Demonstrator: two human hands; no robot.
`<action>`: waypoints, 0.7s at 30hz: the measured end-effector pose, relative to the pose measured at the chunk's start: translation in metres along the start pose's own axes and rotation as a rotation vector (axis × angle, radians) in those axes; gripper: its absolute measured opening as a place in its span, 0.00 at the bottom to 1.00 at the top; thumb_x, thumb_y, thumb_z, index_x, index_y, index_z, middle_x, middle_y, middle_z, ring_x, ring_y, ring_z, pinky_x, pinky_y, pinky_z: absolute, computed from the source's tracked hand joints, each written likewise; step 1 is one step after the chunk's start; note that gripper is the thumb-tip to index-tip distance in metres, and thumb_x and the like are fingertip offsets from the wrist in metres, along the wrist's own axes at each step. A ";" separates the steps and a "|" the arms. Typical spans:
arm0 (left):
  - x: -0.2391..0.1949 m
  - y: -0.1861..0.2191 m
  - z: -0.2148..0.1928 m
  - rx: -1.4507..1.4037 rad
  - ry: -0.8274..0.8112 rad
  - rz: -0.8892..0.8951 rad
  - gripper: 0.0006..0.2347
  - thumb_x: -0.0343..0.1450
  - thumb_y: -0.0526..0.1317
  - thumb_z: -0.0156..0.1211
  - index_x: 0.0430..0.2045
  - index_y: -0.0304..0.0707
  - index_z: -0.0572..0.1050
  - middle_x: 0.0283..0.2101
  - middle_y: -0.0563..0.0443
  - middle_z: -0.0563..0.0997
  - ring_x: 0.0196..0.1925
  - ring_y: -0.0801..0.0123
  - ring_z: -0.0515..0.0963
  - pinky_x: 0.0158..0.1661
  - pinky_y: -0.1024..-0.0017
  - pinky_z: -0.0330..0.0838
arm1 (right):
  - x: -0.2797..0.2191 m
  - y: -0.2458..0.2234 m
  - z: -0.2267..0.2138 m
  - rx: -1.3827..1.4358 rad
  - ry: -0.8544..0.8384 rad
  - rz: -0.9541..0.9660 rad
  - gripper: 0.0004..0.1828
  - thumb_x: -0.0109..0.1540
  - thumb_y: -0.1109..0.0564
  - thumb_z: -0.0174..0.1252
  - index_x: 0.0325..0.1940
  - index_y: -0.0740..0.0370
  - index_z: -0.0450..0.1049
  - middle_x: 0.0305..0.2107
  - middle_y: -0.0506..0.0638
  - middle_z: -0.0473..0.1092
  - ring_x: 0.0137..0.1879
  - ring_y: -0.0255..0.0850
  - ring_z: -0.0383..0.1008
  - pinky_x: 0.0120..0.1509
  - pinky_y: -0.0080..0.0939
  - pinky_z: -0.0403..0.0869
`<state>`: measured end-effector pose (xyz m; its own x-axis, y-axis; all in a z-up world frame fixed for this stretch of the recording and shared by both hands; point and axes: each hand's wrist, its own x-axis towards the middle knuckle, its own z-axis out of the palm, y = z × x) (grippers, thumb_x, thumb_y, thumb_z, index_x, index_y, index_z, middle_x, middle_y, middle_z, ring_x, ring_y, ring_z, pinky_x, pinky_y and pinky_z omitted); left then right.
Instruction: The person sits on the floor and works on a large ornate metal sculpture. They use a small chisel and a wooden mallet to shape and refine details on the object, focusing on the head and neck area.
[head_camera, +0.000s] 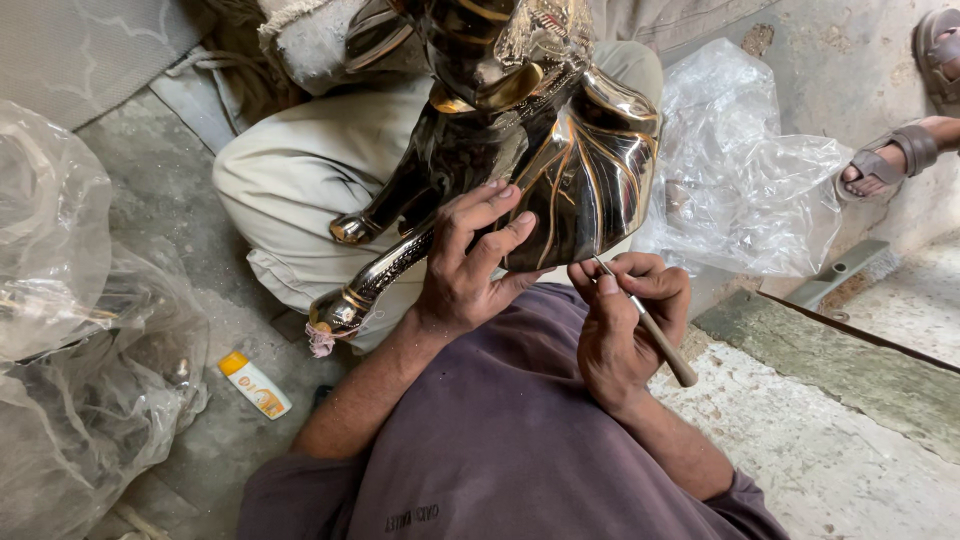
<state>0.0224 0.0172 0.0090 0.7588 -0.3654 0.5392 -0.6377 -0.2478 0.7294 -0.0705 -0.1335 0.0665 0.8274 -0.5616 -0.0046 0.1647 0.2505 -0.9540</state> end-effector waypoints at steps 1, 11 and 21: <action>0.001 0.000 0.000 -0.005 0.000 0.000 0.21 0.76 0.53 0.63 0.56 0.36 0.73 0.61 0.44 0.70 0.69 0.51 0.70 0.69 0.56 0.69 | 0.000 0.000 0.000 -0.011 -0.002 0.001 0.08 0.71 0.71 0.51 0.47 0.65 0.59 0.48 0.57 0.66 0.53 0.42 0.78 0.65 0.49 0.81; 0.001 0.000 -0.006 0.001 -0.014 -0.009 0.20 0.75 0.52 0.64 0.55 0.38 0.76 0.61 0.45 0.72 0.68 0.54 0.71 0.68 0.58 0.69 | -0.003 0.006 0.004 -0.105 -0.033 -0.092 0.08 0.70 0.71 0.51 0.46 0.66 0.59 0.47 0.58 0.66 0.52 0.42 0.78 0.61 0.47 0.82; -0.002 -0.004 -0.004 -0.005 -0.012 -0.007 0.21 0.74 0.52 0.66 0.56 0.40 0.75 0.62 0.46 0.72 0.69 0.55 0.71 0.69 0.57 0.69 | -0.004 0.008 0.010 -0.224 -0.080 -0.185 0.07 0.68 0.73 0.50 0.44 0.69 0.60 0.45 0.60 0.66 0.50 0.43 0.79 0.60 0.49 0.84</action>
<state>0.0236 0.0222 0.0070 0.7617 -0.3741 0.5290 -0.6315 -0.2459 0.7353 -0.0672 -0.1208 0.0615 0.8355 -0.5155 0.1901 0.2010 -0.0354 -0.9790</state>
